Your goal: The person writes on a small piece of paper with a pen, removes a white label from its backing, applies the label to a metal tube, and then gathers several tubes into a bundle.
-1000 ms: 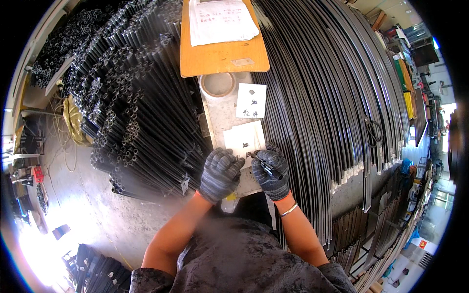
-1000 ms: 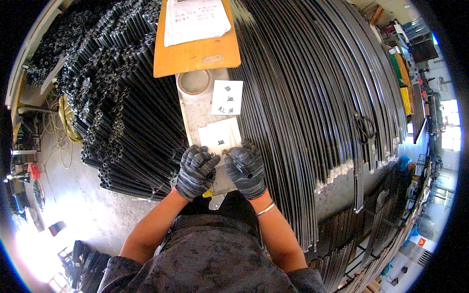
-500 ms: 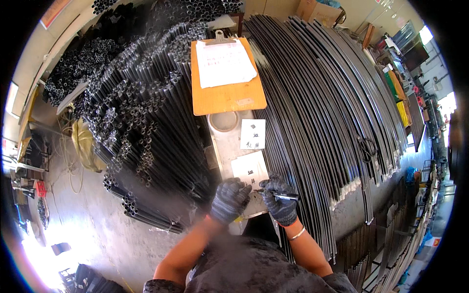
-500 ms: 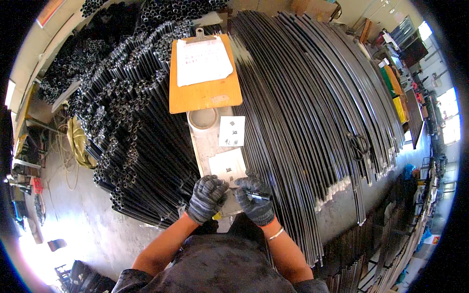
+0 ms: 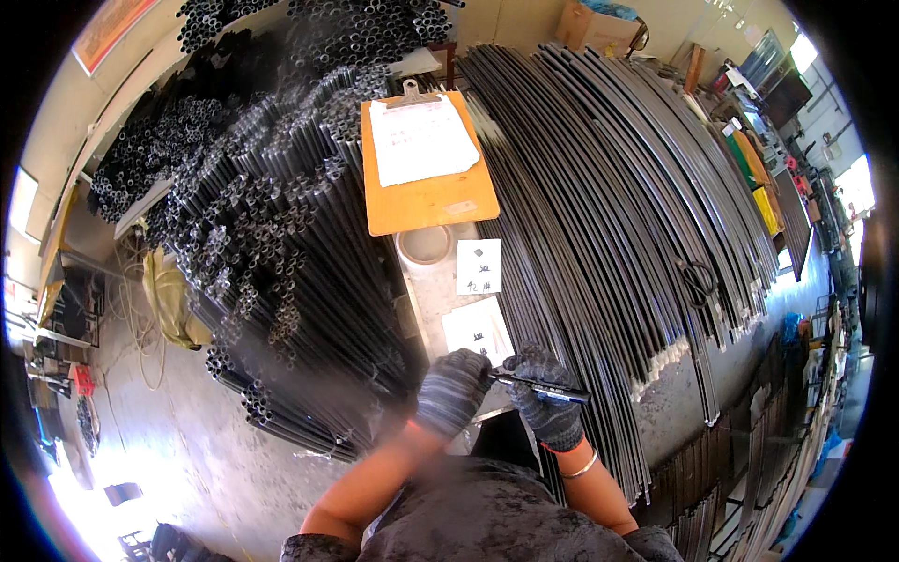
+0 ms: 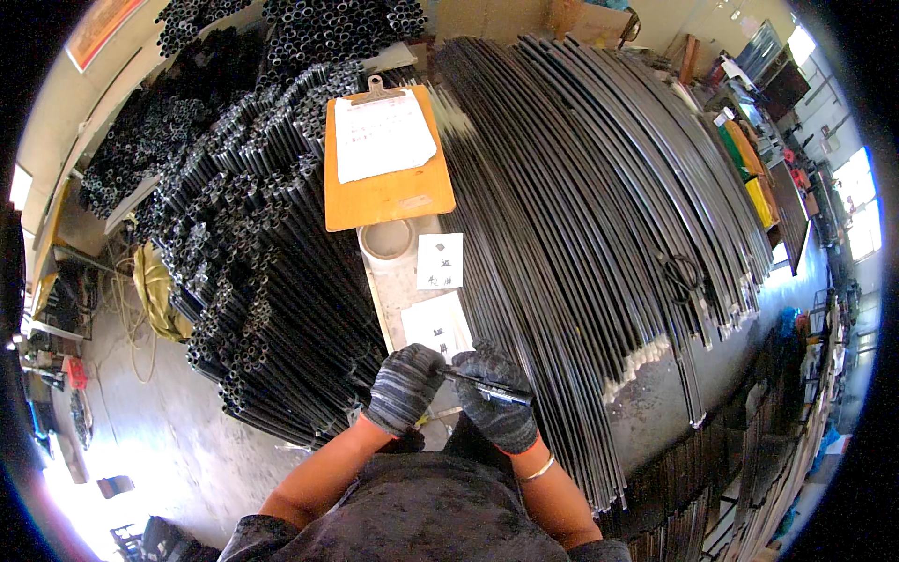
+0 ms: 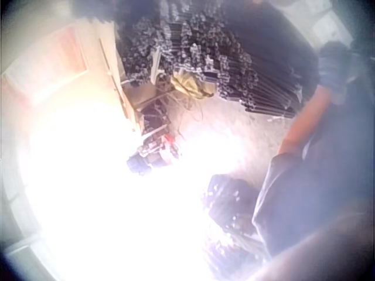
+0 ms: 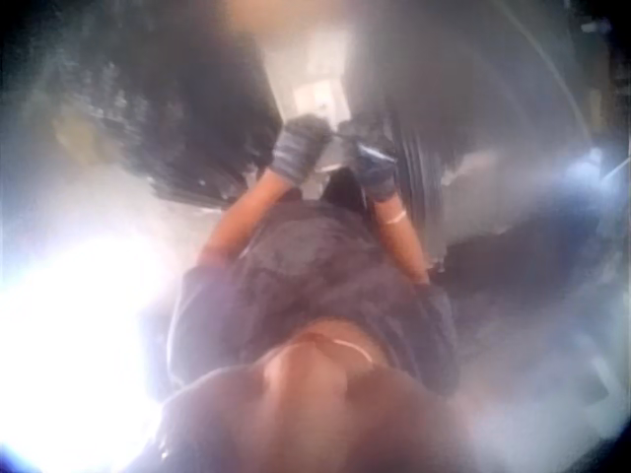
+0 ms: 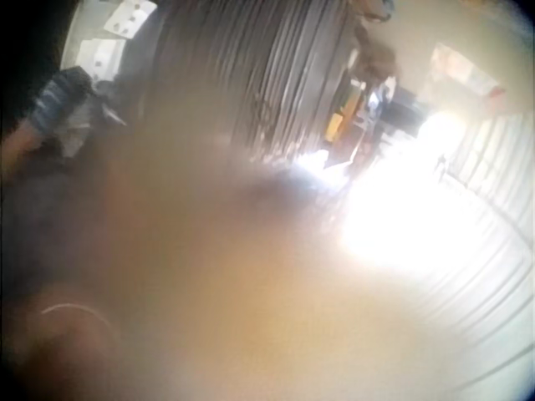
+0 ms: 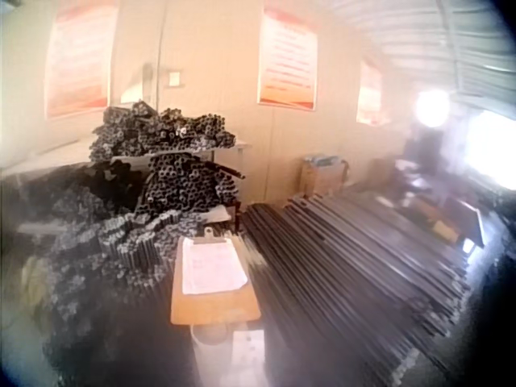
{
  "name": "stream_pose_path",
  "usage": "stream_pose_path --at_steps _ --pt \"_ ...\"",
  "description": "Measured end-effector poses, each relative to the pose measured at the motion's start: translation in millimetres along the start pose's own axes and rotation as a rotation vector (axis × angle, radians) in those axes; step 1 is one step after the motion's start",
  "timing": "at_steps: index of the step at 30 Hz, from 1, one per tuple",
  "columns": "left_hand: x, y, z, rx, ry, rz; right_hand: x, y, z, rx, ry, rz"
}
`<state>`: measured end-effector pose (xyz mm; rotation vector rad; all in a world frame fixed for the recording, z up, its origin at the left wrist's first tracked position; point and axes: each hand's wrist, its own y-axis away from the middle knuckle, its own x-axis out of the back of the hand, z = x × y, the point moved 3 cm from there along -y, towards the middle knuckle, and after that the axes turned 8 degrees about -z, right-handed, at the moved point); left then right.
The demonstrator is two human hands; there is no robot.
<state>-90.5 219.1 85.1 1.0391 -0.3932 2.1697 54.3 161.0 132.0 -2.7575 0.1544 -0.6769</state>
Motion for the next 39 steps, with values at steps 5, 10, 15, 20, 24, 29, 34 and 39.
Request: stream_pose_path --at_steps 5,10,15,20,24,29,34,39 --pt "2.8 -4.7 7.2 -0.017 0.050 -0.200 0.7 6.7 0.8 -0.042 -0.045 -0.044" --pt "17.6 3.6 14.2 -0.034 0.141 -0.444 4.0 11.5 5.3 -0.054 0.034 -0.301" --pt "30.7 20.9 9.1 -0.129 0.061 -0.431 15.9 19.9 1.4 -0.103 -0.457 -0.198" --pt "30.7 41.3 -3.2 -0.113 0.182 -0.306 28.6 6.2 -12.1 0.004 0.156 -0.424" --pt "34.7 52.9 1.0 0.035 0.484 -0.073 11.1 11.7 -21.0 -0.104 0.278 -0.679" --pt "30.3 56.8 1.2 -0.035 0.389 0.064 -0.6 17.6 -28.1 -0.135 0.188 -0.753" --pt "32.0 48.3 7.2 0.090 0.494 0.062 -2.1 13.4 -19.9 -0.172 0.204 -0.820" --pt "16.2 21.2 -40.9 0.134 1.183 0.205 -1.1 -18.3 6.7 -0.018 0.247 -0.571"
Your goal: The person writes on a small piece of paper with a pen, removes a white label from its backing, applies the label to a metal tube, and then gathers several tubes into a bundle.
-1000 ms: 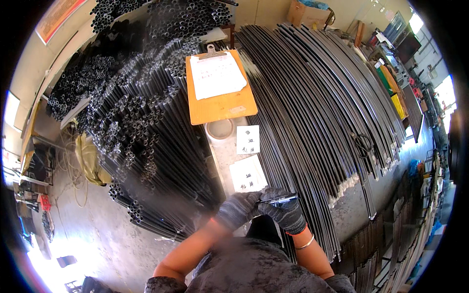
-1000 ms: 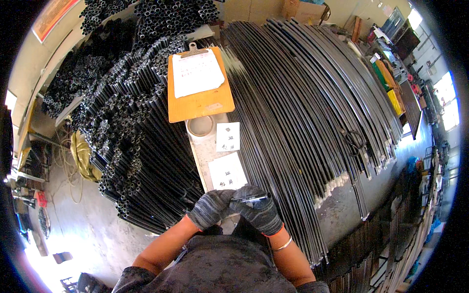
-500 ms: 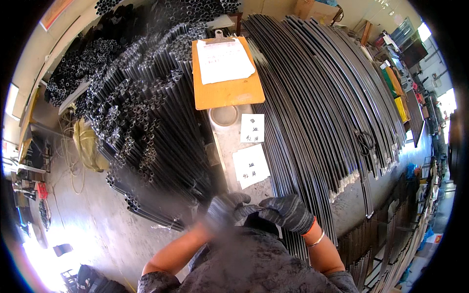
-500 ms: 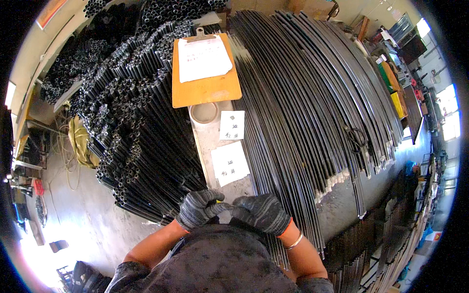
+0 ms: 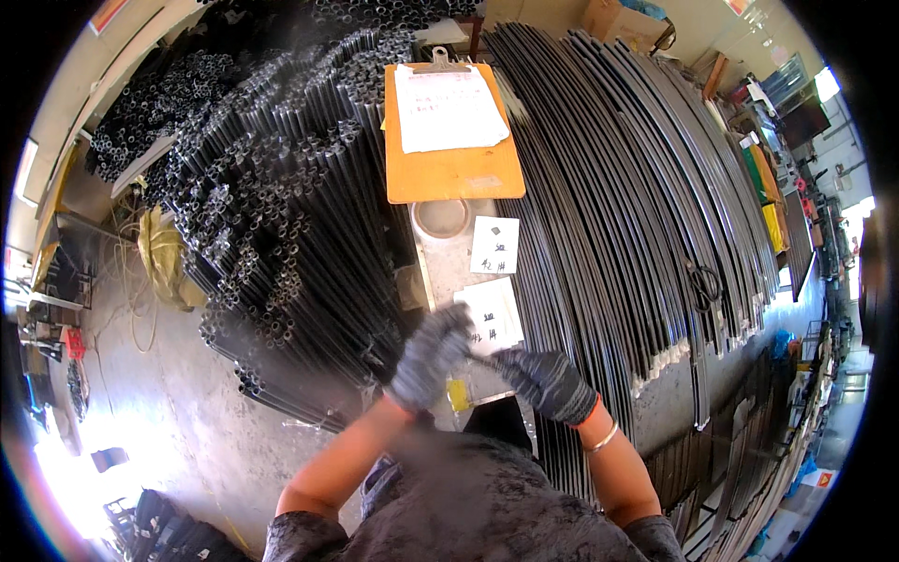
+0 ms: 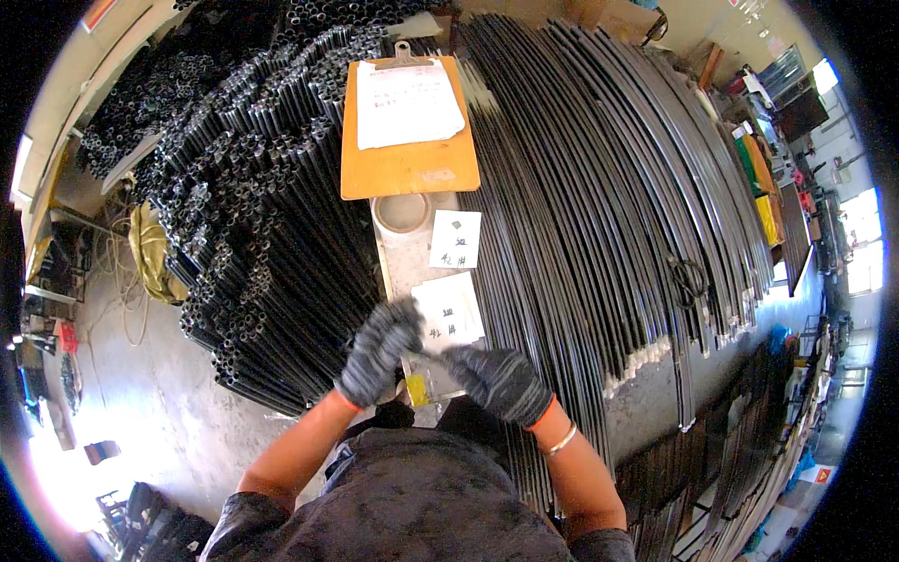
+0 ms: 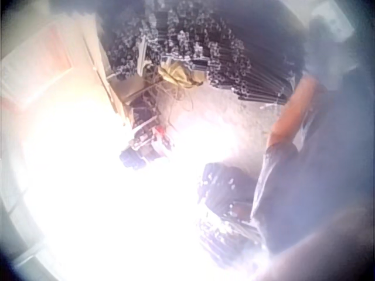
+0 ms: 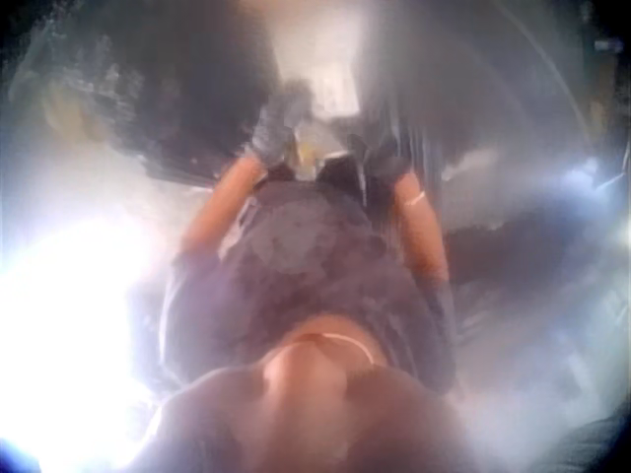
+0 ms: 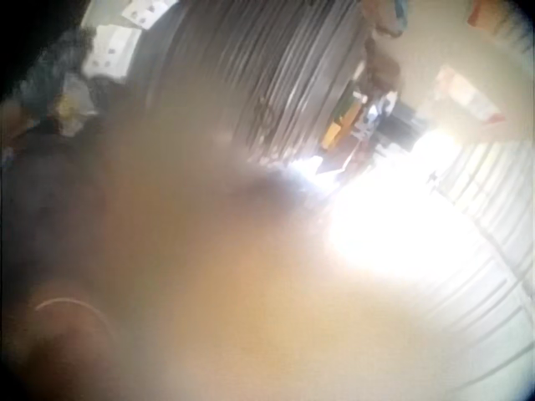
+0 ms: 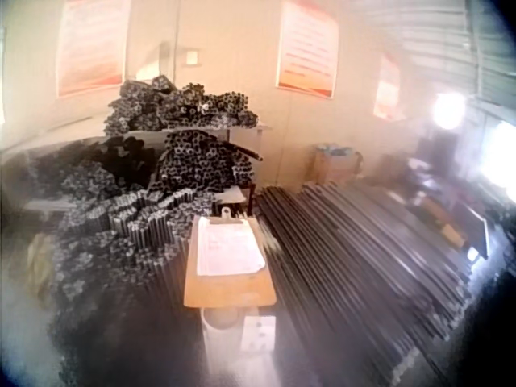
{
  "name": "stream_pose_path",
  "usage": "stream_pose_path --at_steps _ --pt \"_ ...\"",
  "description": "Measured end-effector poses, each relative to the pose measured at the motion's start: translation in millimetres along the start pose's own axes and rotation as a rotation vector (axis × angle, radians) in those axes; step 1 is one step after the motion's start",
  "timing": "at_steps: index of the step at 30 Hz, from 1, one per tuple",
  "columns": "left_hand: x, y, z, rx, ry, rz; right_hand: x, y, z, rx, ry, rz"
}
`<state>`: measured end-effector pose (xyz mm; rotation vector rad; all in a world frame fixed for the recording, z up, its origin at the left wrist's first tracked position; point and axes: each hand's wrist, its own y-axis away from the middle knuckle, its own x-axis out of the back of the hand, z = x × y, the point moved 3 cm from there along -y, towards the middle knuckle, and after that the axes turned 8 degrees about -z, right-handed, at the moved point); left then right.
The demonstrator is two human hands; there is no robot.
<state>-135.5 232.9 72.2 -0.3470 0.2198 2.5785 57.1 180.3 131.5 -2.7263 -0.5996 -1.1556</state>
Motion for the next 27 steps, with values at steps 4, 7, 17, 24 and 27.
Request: stream_pose_path --at_steps 4,7,17,24,27 --pt "92.8 -58.8 -76.1 -0.007 -0.398 0.327 11.4 -26.4 51.0 0.007 0.048 0.290" --pt "90.8 -91.3 -39.1 0.174 -0.424 0.296 29.6 -62.2 67.5 -0.277 0.292 0.207" --pt "117.3 -126.3 -50.1 0.234 -0.614 0.133 76.8 -127.9 41.7 -0.055 0.728 0.430" --pt "104.8 -104.7 -2.1 0.028 -1.018 0.078 80.3 -183.9 45.7 0.012 0.912 0.297" --pt "97.0 -95.0 16.4 0.024 -1.102 0.017 79.5 -175.1 51.2 0.151 0.885 0.421"
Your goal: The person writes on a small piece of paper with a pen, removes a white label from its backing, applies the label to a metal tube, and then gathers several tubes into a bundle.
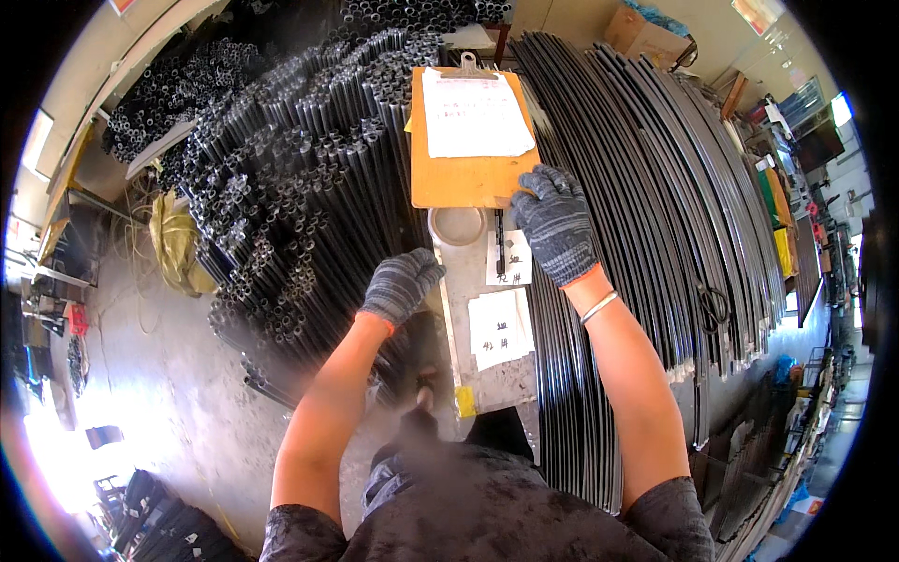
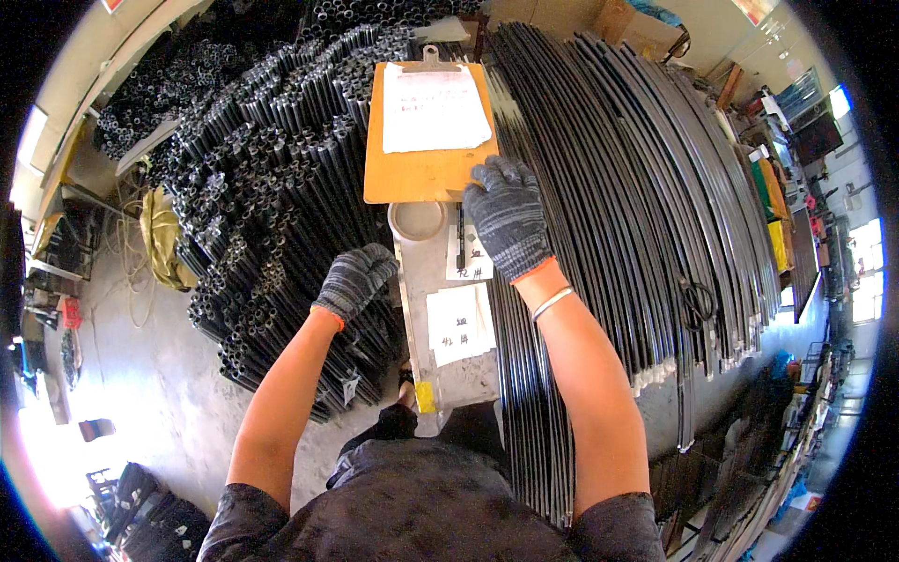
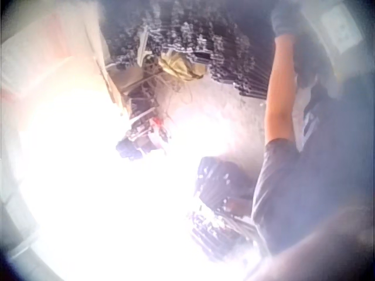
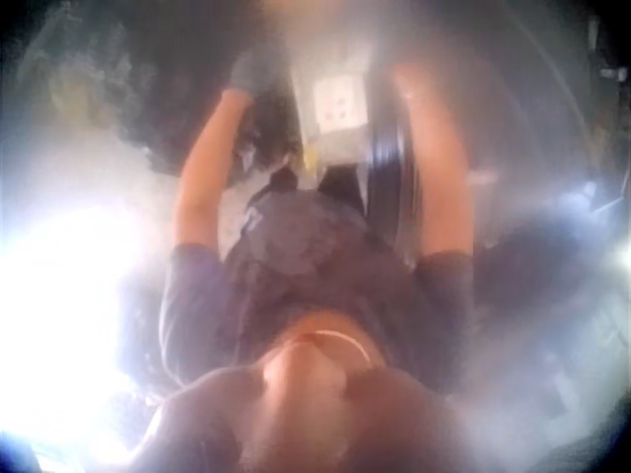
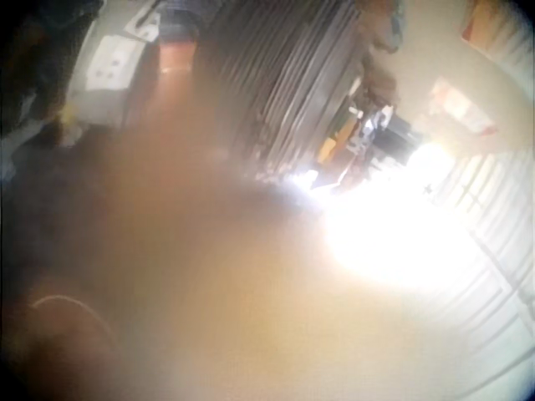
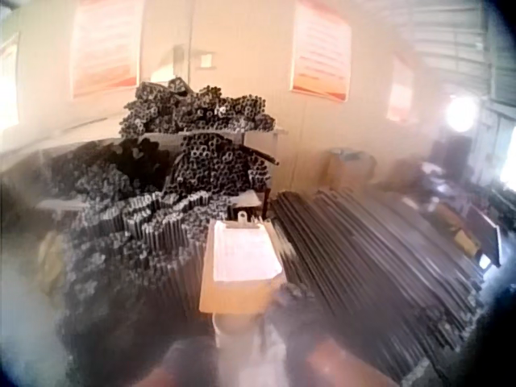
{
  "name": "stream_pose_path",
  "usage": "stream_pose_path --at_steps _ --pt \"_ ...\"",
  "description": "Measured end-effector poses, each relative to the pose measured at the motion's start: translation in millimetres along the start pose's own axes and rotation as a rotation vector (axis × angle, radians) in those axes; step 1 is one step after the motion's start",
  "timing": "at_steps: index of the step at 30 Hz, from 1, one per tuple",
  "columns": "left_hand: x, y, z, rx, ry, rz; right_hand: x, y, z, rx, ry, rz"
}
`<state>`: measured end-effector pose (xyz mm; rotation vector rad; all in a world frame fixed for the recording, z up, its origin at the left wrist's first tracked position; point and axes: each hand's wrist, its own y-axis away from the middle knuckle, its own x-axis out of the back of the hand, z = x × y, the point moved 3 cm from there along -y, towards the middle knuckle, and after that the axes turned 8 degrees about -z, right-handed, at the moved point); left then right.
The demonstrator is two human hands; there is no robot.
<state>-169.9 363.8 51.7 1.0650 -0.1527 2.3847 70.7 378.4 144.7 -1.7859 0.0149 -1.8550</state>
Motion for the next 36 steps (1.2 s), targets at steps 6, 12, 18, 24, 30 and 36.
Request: stream_pose_path --at_steps 6,12,18,24,30,36 --pt "20.2 10.9 28.1 -0.031 0.391 -0.061 13.4 42.8 9.8 -0.218 -0.519 0.187" --pt "64.5 5.8 73.9 -0.407 0.090 0.055 39.8 50.5 -35.6 0.150 -0.833 -0.185" --pt "109.6 28.0 98.2 -0.279 0.202 0.132 -60.1 45.3 -58.7 0.302 -0.369 -0.460" --pt "140.7 60.3 82.1 -0.254 0.145 0.246 -60.6 39.4 -61.4 0.117 -0.167 -0.450" --pt "170.7 80.9 72.1 -0.292 -0.057 0.283 -27.2 36.7 -37.1 0.198 -0.143 -0.448" --pt "187.7 70.5 105.1 -0.477 0.004 0.275 97.0 -31.6 -73.9 0.199 -1.004 -0.219"
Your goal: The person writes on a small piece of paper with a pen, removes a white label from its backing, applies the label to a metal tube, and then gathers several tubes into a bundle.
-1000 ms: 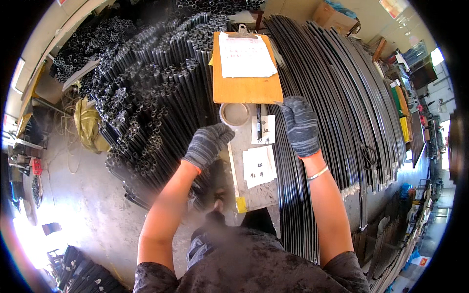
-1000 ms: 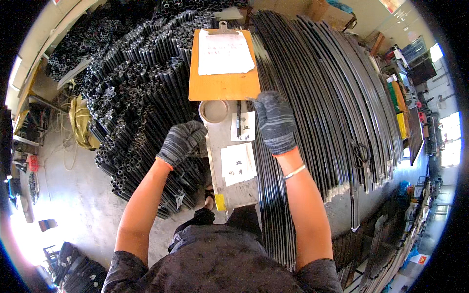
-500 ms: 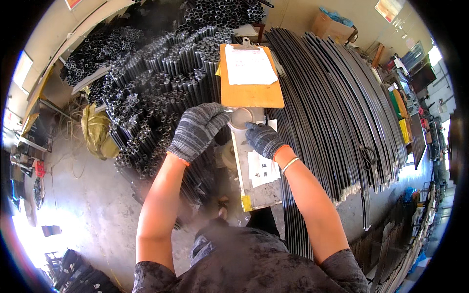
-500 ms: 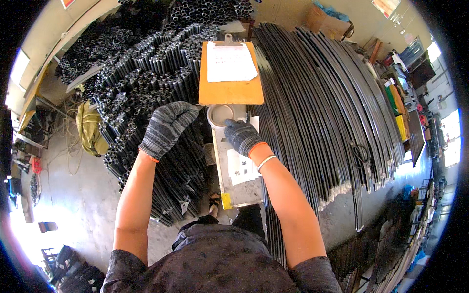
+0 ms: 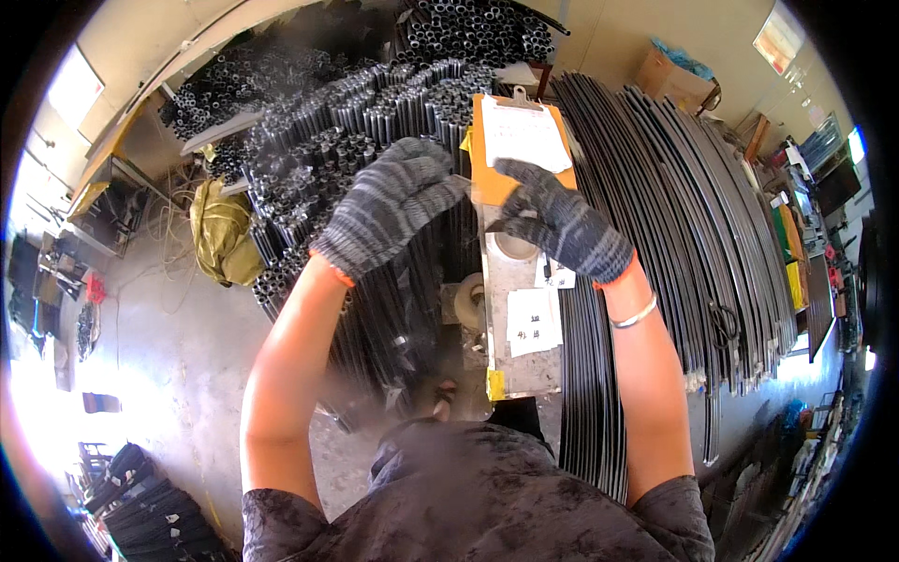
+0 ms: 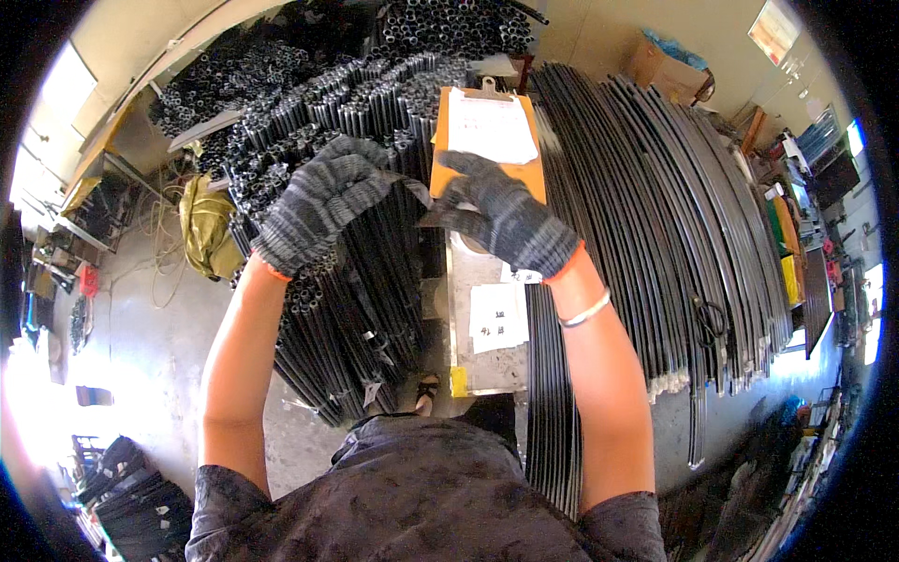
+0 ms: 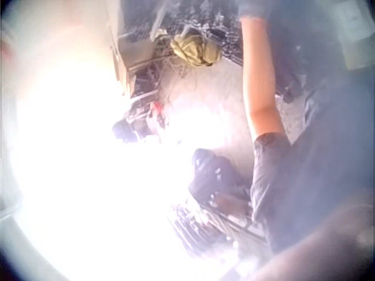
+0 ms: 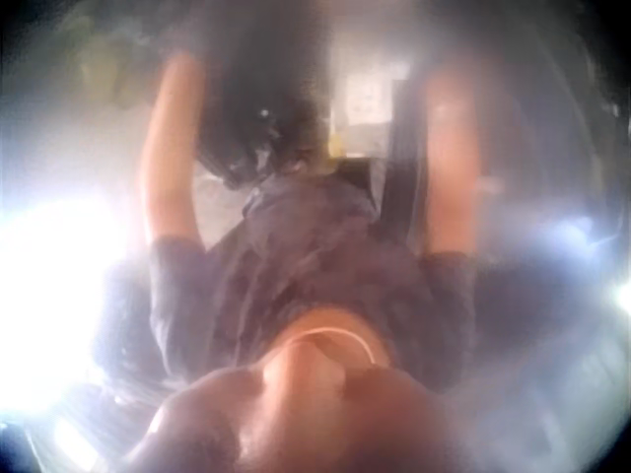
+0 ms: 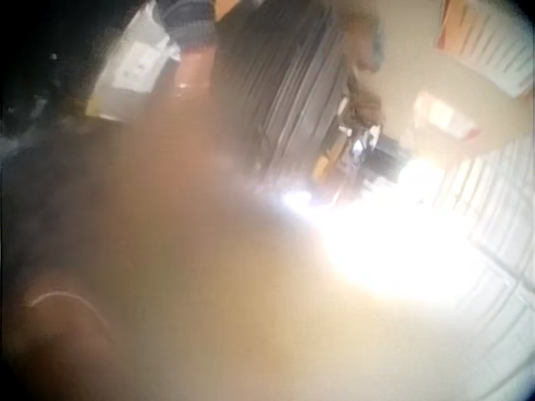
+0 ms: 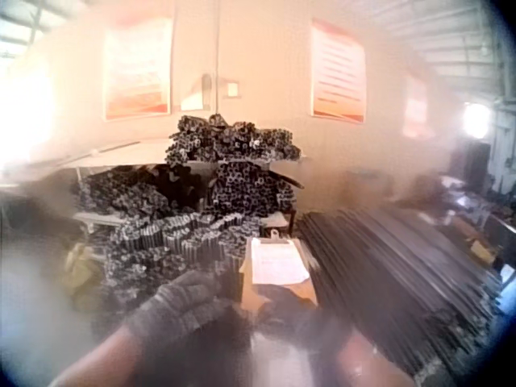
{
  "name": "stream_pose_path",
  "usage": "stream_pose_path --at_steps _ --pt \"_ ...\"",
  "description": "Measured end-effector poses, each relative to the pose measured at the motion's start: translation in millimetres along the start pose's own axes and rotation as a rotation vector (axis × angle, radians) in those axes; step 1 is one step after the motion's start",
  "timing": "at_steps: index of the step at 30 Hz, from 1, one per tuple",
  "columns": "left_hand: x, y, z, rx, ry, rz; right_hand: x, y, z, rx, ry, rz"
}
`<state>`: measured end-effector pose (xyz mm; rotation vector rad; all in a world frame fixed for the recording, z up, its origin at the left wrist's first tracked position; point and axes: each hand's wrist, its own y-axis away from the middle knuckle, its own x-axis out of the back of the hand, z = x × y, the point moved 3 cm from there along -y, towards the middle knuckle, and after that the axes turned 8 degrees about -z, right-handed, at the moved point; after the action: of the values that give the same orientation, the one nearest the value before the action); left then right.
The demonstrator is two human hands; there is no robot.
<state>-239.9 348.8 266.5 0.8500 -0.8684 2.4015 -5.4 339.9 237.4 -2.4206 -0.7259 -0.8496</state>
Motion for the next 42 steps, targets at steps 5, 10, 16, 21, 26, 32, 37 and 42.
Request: stream_pose_path --at_steps 5,10,16,21,26,32,37,42 --pt "21.4 -14.9 22.3 0.004 0.132 0.041 -0.7 -36.9 -20.8 -0.015 -0.177 -0.253" --pt "32.4 12.7 -24.9 0.192 0.138 0.114 33.6 -27.5 -13.4 0.031 -0.673 -0.088" --pt "-2.0 -11.4 -5.5 0.068 0.388 0.094 31.1 -47.7 -37.3 0.041 -0.747 -0.138" --pt "20.2 -23.7 5.9 0.166 0.779 0.127 44.0 -36.7 -21.2 -0.002 -0.718 -0.031" --pt "15.0 -34.2 4.5 0.137 0.834 0.285 14.2 -41.5 -38.7 -0.052 -0.665 -0.058" --pt "0.5 -17.0 -8.0 0.152 0.916 -0.217 20.7 -46.0 -48.8 -0.014 -0.656 -0.058" --pt "-11.6 -9.7 -11.6 0.253 0.648 -0.282 18.8 -37.1 -46.2 -0.039 -0.739 -0.084" --pt "2.1 -14.6 -14.8 0.029 0.953 0.109 9.1 -32.9 -34.2 -0.030 -0.891 -0.071"
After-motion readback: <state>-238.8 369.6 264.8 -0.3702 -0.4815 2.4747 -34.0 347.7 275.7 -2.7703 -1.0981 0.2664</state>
